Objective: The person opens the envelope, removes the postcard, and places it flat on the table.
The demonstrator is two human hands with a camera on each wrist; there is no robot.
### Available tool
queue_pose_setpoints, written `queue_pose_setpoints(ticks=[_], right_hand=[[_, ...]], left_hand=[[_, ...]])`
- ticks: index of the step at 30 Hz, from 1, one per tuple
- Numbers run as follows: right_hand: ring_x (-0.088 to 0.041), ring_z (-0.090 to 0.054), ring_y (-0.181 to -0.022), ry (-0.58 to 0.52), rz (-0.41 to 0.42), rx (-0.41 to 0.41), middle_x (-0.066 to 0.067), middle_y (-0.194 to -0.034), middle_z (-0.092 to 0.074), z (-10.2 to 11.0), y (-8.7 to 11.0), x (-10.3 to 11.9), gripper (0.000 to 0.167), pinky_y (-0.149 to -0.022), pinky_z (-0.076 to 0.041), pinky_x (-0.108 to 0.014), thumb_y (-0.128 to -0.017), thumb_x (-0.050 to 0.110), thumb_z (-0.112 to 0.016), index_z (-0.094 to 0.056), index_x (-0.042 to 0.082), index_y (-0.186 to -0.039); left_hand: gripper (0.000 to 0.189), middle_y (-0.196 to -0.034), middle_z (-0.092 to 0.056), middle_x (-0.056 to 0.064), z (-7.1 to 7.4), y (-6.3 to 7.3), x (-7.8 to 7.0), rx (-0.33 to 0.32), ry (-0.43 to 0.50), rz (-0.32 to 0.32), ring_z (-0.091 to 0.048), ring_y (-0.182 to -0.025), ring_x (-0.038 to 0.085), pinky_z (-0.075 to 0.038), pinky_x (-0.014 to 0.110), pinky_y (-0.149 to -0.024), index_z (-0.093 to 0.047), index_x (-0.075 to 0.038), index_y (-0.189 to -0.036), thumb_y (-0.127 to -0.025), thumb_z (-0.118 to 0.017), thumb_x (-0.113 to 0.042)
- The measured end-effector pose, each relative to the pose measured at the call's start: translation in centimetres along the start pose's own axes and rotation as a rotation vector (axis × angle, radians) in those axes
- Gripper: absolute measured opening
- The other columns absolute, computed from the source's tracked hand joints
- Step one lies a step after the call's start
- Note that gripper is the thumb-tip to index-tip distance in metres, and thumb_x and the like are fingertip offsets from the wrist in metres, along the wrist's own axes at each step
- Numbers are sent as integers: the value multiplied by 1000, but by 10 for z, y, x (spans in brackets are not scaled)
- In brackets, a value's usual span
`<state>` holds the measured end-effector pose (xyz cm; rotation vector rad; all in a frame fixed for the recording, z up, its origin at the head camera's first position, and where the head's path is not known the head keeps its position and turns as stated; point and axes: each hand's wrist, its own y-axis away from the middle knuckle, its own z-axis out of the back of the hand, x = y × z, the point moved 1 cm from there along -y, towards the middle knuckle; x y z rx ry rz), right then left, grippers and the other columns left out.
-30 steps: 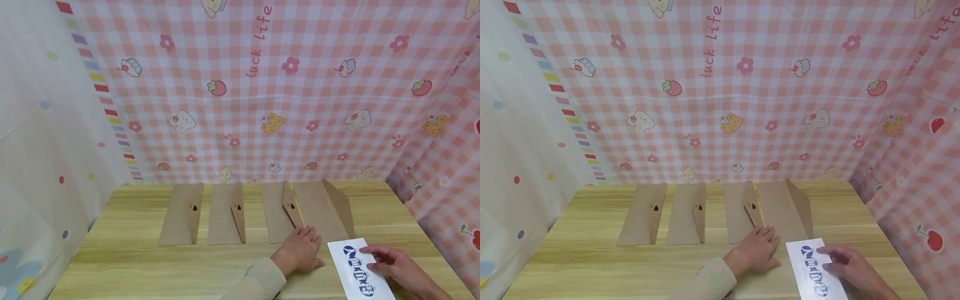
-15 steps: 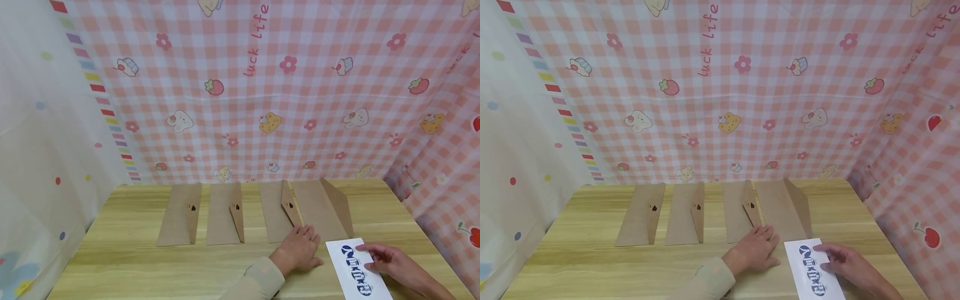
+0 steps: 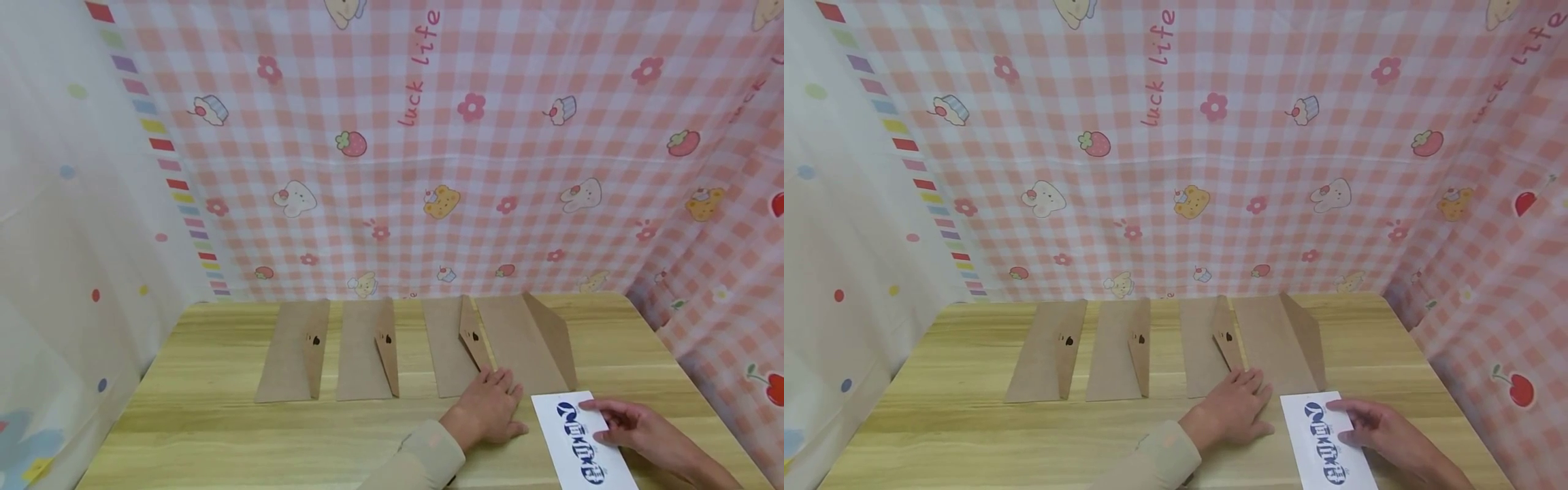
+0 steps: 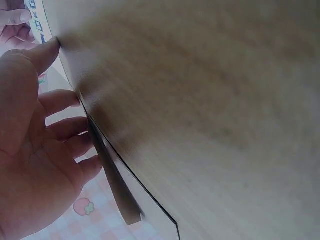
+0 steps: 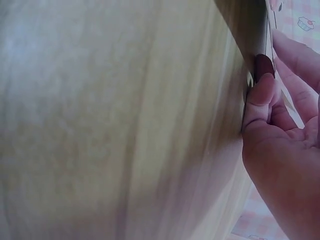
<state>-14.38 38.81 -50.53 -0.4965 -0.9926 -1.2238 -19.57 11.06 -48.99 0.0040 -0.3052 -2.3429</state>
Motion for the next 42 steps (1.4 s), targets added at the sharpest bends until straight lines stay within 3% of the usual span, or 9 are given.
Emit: queue_pose_setpoints(ticks=[14,21,32,40,42], right_hand=[[-8,-45,-73,53,41,-20,1,-87,-48,-1,2,-3,46,-57,-35,-26,-91,9,-69,-57,-8,-131],[-9,-45,-72,46,54,-27,2,-86,-48,-1,1,-1,45,-56,-34,-27,-91,9,-69,-57,-8,-132],[-10,-46,-71,-4,138,2,3,-84,-48,-1,-1,-5,44,-55,-35,-29,-91,4,-67,-59,-1,-134],[-10,-47,-71,-3,142,-28,4,-85,-49,-1,0,-4,48,-55,-38,-29,-90,7,-70,-57,-6,-134],[-12,-48,-72,5,180,-42,1,-87,-51,-2,0,-5,48,-56,-38,-29,-89,5,-70,-56,-7,-134]], left_hand=[[68,-162,-27,-6,-3,0,-3,-2,10,-1,-21,-150,9,-18,30,-121,-34,-31,-155,-97,-37,-67],[68,-161,-28,-7,-3,-1,-2,-11,-13,4,-22,-149,9,-19,30,-121,-35,-31,-154,-97,-36,-67],[68,-162,-27,-7,-3,0,-1,-4,0,2,-21,-149,8,-18,30,-121,-33,-31,-155,-97,-37,-67],[67,-162,-27,-6,-2,1,0,-6,17,-2,-21,-150,9,-18,30,-121,-34,-31,-155,-97,-38,-66],[67,-162,-27,-6,-1,1,0,-7,22,-4,-21,-150,9,-18,30,-121,-34,-31,-155,-97,-38,-66]])
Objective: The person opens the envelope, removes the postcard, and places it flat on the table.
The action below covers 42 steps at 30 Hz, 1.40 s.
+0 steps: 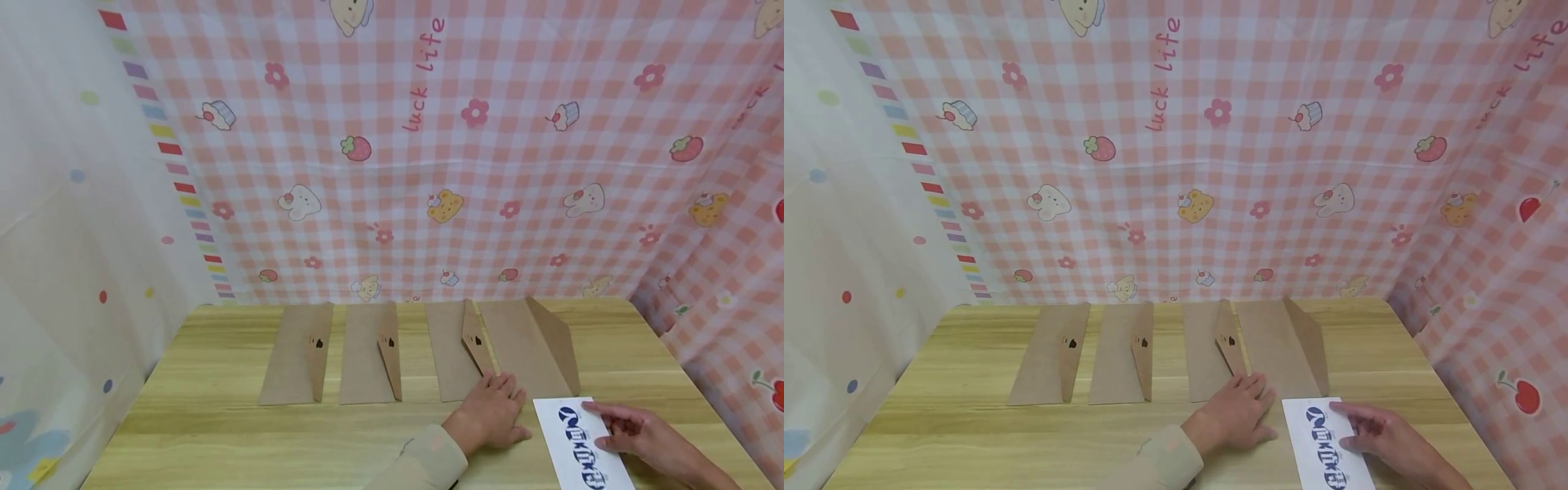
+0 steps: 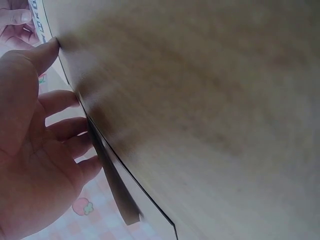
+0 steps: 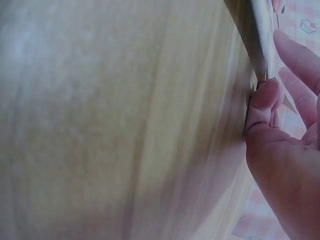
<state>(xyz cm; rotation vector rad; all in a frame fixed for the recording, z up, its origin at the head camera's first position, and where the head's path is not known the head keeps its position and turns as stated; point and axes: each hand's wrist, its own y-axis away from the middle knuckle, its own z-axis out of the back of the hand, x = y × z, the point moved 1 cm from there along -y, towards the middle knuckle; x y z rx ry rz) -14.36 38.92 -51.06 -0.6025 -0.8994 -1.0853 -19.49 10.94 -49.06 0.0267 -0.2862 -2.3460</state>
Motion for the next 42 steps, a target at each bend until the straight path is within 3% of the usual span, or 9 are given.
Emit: queue_pose_setpoints(ticks=[6,17,22,25,36,42], right_hand=[[-11,-50,-74,12,78,-56,-1,-91,-55,-3,2,-3,47,-57,-41,-27,-87,-2,-70,-58,-8,-132],[-10,-48,-74,-18,21,-35,0,-91,-53,-3,-1,-1,48,-57,-41,-25,-90,0,-67,-52,-13,-134],[-13,-49,-72,-43,59,-29,-2,-89,-54,-4,-1,-2,46,-56,-41,-28,-90,-4,-65,-52,-14,-133],[-12,-49,-73,-49,35,-22,-2,-90,-54,-5,-1,-1,46,-56,-40,-27,-92,-2,-65,-50,-16,-133],[-10,-49,-70,17,52,-64,0,-89,-54,-7,-3,2,44,-53,-40,-27,-91,-1,-66,-52,-17,-130],[-9,-52,-68,22,9,-70,-3,-89,-55,-6,-4,5,46,-53,-45,-26,-93,3,-66,-49,-18,-129]], left_hand=[[67,-161,-28,-7,2,1,-1,-6,0,0,-21,-150,8,-18,30,-121,-35,-31,-154,-97,-40,-66],[67,-160,-30,-6,3,3,-2,-22,-17,7,-23,-149,8,-20,30,-120,-38,-30,-153,-97,-41,-66],[67,-160,-31,-6,0,3,-2,-26,-15,2,-24,-148,9,-20,30,-120,-38,-30,-153,-97,-41,-66],[67,-160,-30,-6,0,3,-2,-28,-20,-1,-24,-148,9,-20,30,-120,-37,-29,-153,-97,-41,-66],[70,-161,-28,-4,-3,2,-1,-65,-16,2,-22,-149,10,-18,31,-121,-34,-25,-155,-97,-42,-64],[67,-161,-28,-1,-1,5,2,-105,8,-13,-24,-149,13,-18,33,-121,-33,-28,-155,-98,-44,-62]])
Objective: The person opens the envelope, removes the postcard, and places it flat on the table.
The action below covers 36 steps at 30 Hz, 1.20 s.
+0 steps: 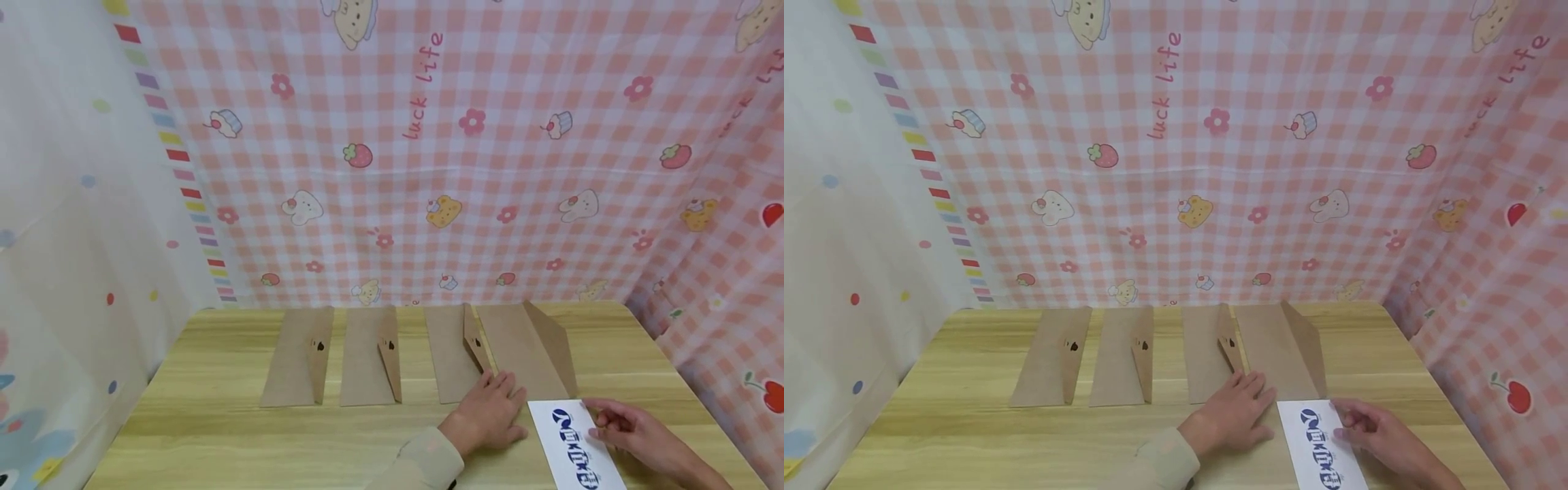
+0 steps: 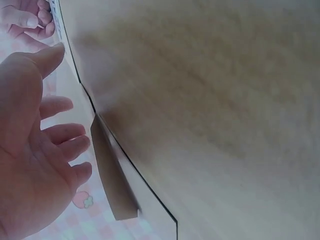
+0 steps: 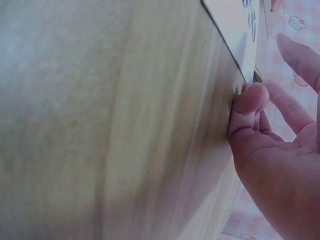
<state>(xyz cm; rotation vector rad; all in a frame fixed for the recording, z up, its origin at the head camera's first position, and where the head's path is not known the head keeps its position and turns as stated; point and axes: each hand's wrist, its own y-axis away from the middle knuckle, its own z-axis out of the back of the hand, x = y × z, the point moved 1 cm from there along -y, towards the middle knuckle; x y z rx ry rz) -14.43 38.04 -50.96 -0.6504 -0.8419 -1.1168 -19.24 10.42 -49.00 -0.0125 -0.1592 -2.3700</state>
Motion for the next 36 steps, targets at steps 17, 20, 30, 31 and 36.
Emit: queue_pose_setpoints(ticks=[17,20,30,31,36], right_hand=[[-11,-55,-71,39,-149,-77,-6,-94,-58,1,-11,12,50,-57,-49,-26,-95,12,-66,-49,-11,-135],[-9,-55,-71,88,-98,-125,-6,-92,-57,2,-15,16,46,-58,-48,-25,-94,12,-67,-52,-10,-133],[-9,-56,-69,140,-7,-176,-6,-92,-58,4,-32,25,41,-57,-45,-24,-94,6,-65,-54,-11,-130],[-9,-56,-69,146,-2,-181,-7,-92,-58,4,-34,25,41,-57,-45,-23,-94,5,-65,-54,-11,-130],[-7,-55,-70,153,2,-191,-5,-94,-59,1,-43,32,41,-58,-45,-23,-94,5,-65,-55,-10,-131]], left_hand=[[63,-161,-30,-1,0,11,17,-72,71,3,-25,-149,19,-20,38,-121,-35,-31,-154,-99,-45,-59],[62,-161,-31,1,1,14,22,-74,90,9,-26,-149,20,-22,39,-121,-36,-31,-154,-99,-45,-59],[62,-159,-33,1,2,23,34,-81,117,6,-26,-149,20,-22,39,-121,-35,-28,-155,-100,-45,-56],[62,-159,-33,1,2,24,35,-84,118,6,-26,-149,20,-22,39,-121,-35,-28,-155,-100,-45,-56],[63,-161,-30,2,4,28,40,-75,153,23,-24,-150,21,-20,38,-121,-33,-27,-156,-100,-45,-56]])
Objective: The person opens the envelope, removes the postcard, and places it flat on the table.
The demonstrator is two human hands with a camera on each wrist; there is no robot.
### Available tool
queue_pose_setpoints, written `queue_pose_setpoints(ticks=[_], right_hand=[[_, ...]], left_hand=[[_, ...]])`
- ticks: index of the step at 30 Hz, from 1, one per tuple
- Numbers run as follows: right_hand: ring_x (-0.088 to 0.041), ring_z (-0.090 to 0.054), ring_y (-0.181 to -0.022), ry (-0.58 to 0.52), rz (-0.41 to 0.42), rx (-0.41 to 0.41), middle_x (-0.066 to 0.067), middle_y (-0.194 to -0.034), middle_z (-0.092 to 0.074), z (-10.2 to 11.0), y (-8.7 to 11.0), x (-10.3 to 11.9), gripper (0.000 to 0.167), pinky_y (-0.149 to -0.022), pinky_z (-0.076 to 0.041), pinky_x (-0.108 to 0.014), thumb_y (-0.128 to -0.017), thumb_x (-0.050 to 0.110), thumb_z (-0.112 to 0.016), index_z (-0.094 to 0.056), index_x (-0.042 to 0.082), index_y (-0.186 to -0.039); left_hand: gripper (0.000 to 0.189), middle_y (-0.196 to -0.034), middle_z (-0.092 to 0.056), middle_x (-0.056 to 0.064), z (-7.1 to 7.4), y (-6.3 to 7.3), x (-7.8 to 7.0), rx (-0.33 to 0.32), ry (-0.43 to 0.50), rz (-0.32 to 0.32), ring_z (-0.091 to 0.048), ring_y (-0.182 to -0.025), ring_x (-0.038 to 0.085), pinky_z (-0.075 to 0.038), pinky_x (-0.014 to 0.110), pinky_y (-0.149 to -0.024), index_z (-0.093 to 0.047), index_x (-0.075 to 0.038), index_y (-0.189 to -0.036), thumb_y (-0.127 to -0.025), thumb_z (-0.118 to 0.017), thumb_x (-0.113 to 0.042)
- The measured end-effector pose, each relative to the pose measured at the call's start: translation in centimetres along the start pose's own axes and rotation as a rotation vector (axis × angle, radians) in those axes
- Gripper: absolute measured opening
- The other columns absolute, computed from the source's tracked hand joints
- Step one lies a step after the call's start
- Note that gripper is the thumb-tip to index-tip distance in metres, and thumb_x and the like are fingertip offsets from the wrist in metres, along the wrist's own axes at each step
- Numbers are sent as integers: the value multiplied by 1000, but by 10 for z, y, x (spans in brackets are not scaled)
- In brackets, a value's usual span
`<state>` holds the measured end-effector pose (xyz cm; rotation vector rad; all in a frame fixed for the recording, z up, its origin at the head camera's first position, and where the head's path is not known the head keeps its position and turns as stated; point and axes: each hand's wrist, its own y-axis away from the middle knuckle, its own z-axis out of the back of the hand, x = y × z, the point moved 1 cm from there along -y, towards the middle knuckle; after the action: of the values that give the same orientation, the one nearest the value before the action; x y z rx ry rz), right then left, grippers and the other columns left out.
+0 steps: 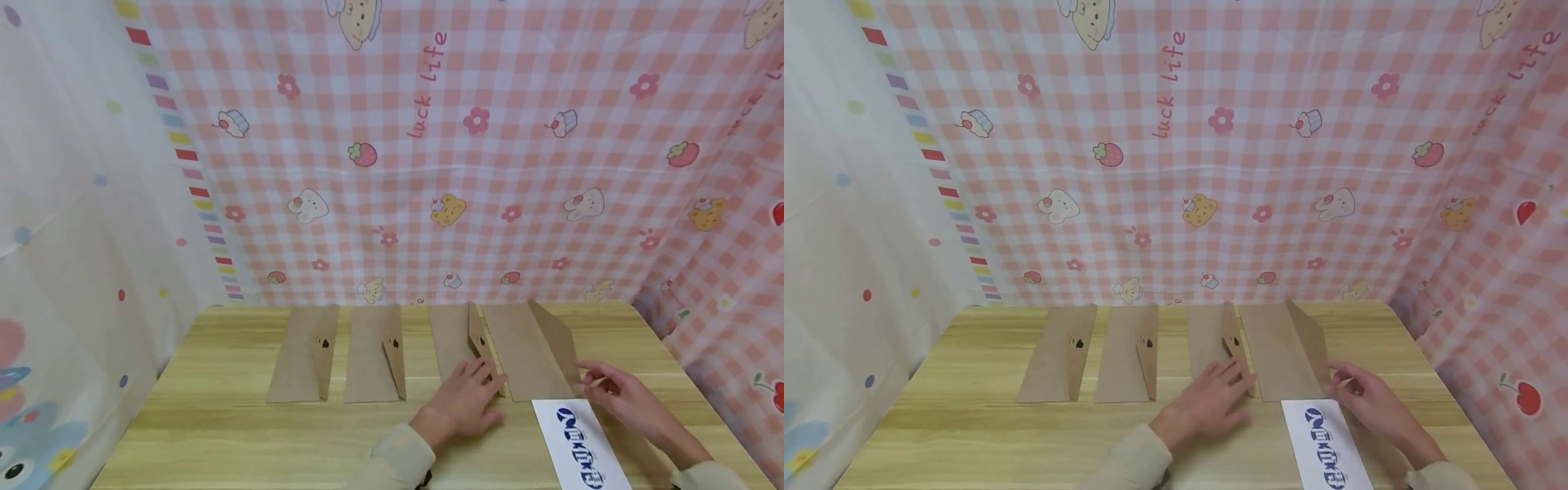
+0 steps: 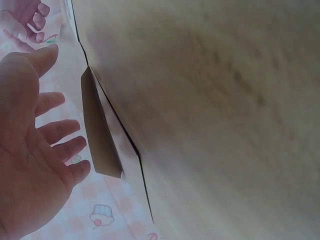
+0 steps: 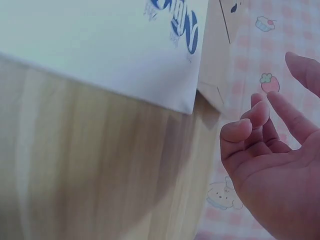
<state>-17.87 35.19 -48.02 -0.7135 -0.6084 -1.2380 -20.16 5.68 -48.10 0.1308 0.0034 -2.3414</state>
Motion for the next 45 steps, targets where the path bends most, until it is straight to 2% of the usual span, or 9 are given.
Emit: queue_pose_setpoints(ticks=[4,8,12,18,25,32,40,45], right_hand=[[-7,-55,-70,-24,7,4,-5,-95,-59,-4,-5,6,43,-58,-46,-24,-94,6,-66,-55,-9,-132],[-9,-56,-72,-52,13,8,-10,-97,-59,-9,-11,12,43,-59,-46,-24,-94,7,-66,-55,-8,-133],[-7,-55,-76,-56,-11,17,-12,-101,-59,-14,-18,17,44,-62,-46,-24,-95,9,-65,-55,-5,-135],[-14,-60,-79,-110,9,44,-16,-102,-60,-21,-24,20,44,-64,-49,-25,-95,7,-64,-53,-6,-136],[-15,-59,-81,-127,-18,55,-17,-110,-60,-28,-30,27,45,-66,-51,-27,-96,11,-64,-53,-3,-137],[-13,-57,-85,-145,-45,63,-20,-116,-59,-37,-41,36,46,-67,-51,-27,-96,13,-63,-53,-2,-138],[-27,-61,-90,-258,-92,110,-29,-128,-51,-53,-51,42,54,-68,-57,-35,-96,16,-65,-47,-2,-143],[-28,-62,-86,-267,-121,124,-33,-135,-47,-65,-56,41,57,-66,-58,-35,-96,14,-65,-43,-2,-146]], left_hand=[[63,-162,-29,2,1,3,3,1,25,14,-24,-150,22,-20,39,-121,-32,-26,-156,-101,-44,-55],[63,-163,-27,4,1,5,8,-2,40,21,-24,-150,23,-19,39,-122,-33,-25,-156,-101,-43,-54],[62,-163,-26,6,2,9,11,-7,56,30,-24,-150,24,-19,39,-122,-33,-24,-156,-102,-45,-52],[63,-163,-25,10,3,14,17,-10,96,46,-22,-151,25,-18,41,-122,-30,-22,-157,-102,-47,-49],[61,-162,-28,10,0,16,23,-28,101,50,-23,-150,28,-19,43,-122,-33,-21,-156,-102,-46,-48],[61,-162,-26,11,-1,18,28,-22,113,84,-22,-151,28,-18,43,-122,-34,-21,-156,-102,-46,-49],[61,-163,-25,13,-2,20,31,-17,108,103,-21,-151,28,-18,44,-122,-35,-21,-155,-102,-46,-49],[62,-163,-24,13,-3,21,33,-9,109,118,-21,-151,28,-18,45,-122,-34,-21,-156,-102,-47,-50]])
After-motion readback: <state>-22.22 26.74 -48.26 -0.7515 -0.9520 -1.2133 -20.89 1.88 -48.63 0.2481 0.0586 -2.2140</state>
